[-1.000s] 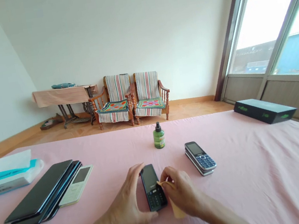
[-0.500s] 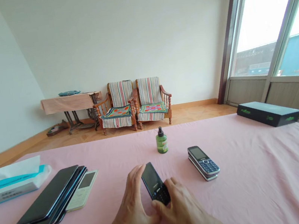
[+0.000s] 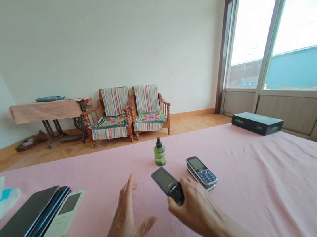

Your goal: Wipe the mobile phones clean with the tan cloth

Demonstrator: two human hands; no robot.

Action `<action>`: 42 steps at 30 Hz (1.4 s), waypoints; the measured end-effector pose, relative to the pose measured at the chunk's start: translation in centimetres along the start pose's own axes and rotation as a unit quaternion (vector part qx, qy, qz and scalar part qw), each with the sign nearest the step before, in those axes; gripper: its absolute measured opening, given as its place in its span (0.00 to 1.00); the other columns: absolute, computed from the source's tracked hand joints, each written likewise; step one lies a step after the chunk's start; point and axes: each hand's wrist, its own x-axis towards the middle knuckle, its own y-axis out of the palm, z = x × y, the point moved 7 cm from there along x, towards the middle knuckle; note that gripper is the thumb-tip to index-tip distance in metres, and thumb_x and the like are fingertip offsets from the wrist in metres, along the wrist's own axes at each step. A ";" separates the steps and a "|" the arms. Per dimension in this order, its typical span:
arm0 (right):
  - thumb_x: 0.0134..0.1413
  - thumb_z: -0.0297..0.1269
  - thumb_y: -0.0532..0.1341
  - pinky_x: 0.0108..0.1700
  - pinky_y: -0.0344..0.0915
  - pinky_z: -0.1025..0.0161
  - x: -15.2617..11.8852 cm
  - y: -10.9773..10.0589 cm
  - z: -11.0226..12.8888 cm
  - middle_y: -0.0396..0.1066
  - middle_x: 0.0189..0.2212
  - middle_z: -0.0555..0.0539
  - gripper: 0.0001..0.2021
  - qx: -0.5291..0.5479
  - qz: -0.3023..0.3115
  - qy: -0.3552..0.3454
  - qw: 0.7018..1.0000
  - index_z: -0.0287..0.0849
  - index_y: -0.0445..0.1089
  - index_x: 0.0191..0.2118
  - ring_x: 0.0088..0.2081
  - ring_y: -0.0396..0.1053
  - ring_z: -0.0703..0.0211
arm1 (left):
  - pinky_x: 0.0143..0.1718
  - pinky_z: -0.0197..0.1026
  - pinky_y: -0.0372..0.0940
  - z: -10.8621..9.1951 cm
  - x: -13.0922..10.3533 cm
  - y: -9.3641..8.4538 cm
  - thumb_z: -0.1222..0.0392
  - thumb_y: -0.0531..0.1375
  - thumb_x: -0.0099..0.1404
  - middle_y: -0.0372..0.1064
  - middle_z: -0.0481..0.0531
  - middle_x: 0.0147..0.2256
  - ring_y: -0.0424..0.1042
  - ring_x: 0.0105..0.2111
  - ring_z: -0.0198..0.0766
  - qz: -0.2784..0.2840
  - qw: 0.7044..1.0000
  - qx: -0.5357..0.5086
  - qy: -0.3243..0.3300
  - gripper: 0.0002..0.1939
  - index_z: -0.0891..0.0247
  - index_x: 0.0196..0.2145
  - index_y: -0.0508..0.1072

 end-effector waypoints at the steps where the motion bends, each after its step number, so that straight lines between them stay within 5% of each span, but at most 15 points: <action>1: 0.51 0.40 0.58 0.36 0.60 0.61 0.4 -1.0 -0.8 0.72 0.31 0.41 0.08 -0.022 -0.019 0.007 1.000 0.39 0.66 0.32 0.35 0.72 0.49 | 0.56 0.65 0.59 0.4 0.1 -0.1 0.50 0.59 0.66 0.49 0.65 0.61 0.57 0.59 0.59 -0.010 1.000 0.003 -0.012 0.45 0.55 0.68 0.32; 6: 0.55 0.46 0.55 0.28 0.57 0.62 2.4 -5.3 -5.4 0.74 0.30 0.39 0.14 -0.138 -0.062 0.094 0.984 0.39 0.68 0.32 0.29 0.72 0.52 | 0.54 0.60 0.63 1.0 0.2 0.0 0.53 0.54 0.70 0.57 0.61 0.56 0.63 0.56 0.53 -0.020 0.999 0.003 -0.027 0.37 0.53 0.67 0.35; 11: 0.55 0.49 0.55 0.24 0.55 0.62 3.3 -5.7 -7.7 0.75 0.30 0.35 0.19 -0.208 -0.033 0.135 0.968 0.37 0.72 0.30 0.28 0.74 0.50 | 0.53 0.60 0.64 1.0 0.1 0.1 0.55 0.54 0.69 0.56 0.61 0.57 0.64 0.55 0.53 -0.016 1.000 -0.005 -0.023 0.37 0.52 0.67 0.35; 33: 0.58 0.45 0.56 0.30 0.62 0.59 2.7 -3.3 -8.4 0.72 0.36 0.34 0.16 -0.212 0.000 0.122 0.970 0.35 0.69 0.37 0.35 0.75 0.45 | 0.53 0.59 0.66 1.3 0.0 0.3 0.60 0.54 0.68 0.57 0.59 0.56 0.66 0.54 0.52 -0.008 1.000 0.012 -0.011 0.36 0.49 0.67 0.39; 39: 0.59 0.46 0.54 0.30 0.59 0.60 2.4 -6.7 -7.5 0.74 0.36 0.34 0.16 -0.195 -0.068 0.117 0.971 0.36 0.69 0.39 0.35 0.74 0.46 | 0.51 0.57 0.67 1.6 -0.1 0.3 0.60 0.55 0.68 0.58 0.58 0.56 0.67 0.52 0.50 -0.013 1.000 0.015 -0.010 0.36 0.49 0.67 0.40; 42: 0.57 0.41 0.53 0.31 0.60 0.62 2.0 -8.2 -5.9 0.75 0.30 0.41 0.13 -0.089 -0.117 0.084 0.986 0.38 0.68 0.42 0.32 0.74 0.50 | 0.51 0.57 0.68 1.6 -0.1 0.2 0.60 0.55 0.67 0.59 0.58 0.56 0.68 0.52 0.50 -0.016 1.000 0.010 -0.010 0.35 0.49 0.66 0.42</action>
